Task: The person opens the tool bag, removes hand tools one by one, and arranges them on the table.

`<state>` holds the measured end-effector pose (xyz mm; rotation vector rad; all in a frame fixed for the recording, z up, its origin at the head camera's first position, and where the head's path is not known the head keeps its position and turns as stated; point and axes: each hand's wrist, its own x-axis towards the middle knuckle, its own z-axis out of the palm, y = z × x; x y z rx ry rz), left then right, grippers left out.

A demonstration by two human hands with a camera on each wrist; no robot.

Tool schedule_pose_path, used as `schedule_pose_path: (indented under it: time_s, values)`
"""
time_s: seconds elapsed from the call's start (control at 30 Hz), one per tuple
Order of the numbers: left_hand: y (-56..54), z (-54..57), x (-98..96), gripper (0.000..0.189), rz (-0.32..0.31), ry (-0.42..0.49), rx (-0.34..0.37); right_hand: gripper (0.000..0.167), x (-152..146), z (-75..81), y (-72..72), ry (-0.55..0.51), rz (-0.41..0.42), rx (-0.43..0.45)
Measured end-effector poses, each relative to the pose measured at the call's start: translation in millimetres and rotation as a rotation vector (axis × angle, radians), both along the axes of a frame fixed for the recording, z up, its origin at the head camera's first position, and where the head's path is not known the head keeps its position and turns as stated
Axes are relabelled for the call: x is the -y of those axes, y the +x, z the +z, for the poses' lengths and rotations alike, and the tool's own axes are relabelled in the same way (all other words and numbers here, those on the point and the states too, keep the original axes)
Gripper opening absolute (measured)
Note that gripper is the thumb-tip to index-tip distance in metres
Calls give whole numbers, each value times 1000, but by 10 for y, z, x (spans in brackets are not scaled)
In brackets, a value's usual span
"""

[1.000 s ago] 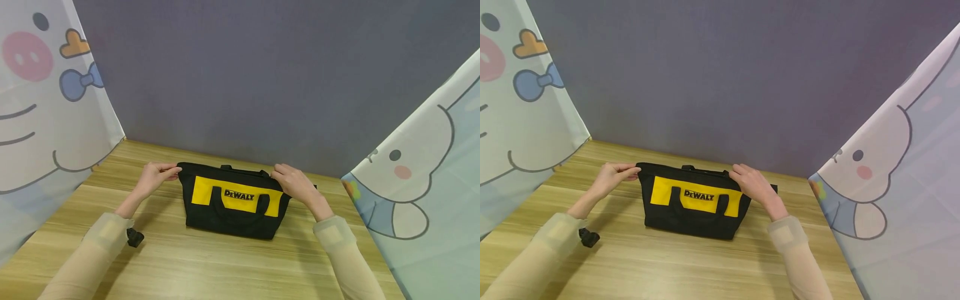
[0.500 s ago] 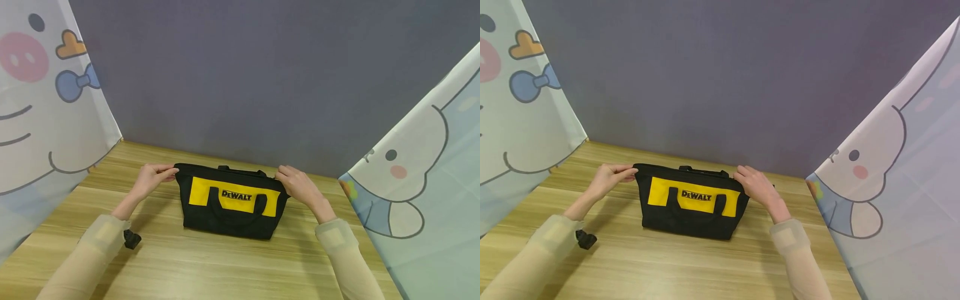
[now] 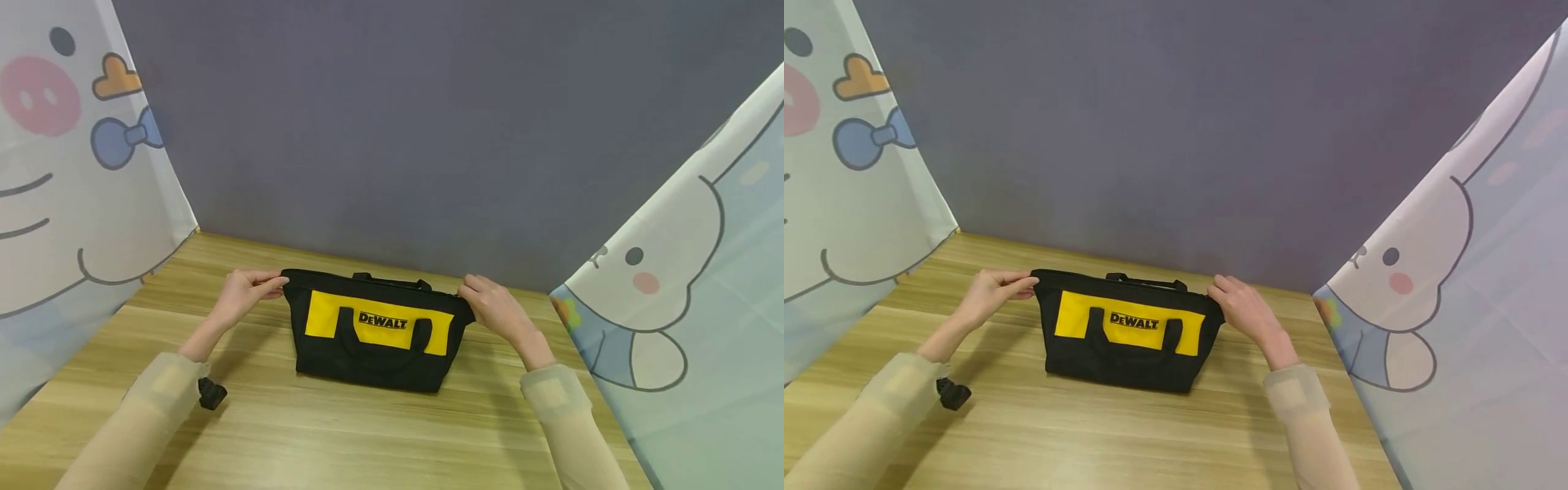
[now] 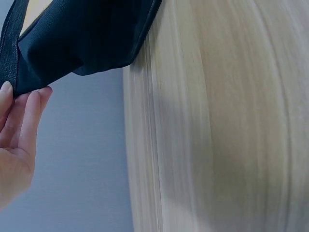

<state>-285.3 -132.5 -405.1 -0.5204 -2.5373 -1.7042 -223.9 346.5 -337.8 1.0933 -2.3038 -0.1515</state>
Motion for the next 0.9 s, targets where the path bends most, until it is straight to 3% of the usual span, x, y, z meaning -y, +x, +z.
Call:
schedule_pose_path:
  time_s: [0.7, 0.9]
  values:
    - [6, 6, 22, 43, 8, 4, 21, 16, -191, -27, 44, -11, -16, -17]
    - [16, 18, 24, 41, 6, 2, 23, 42, -234, -46, 59, -10, -23, -35]
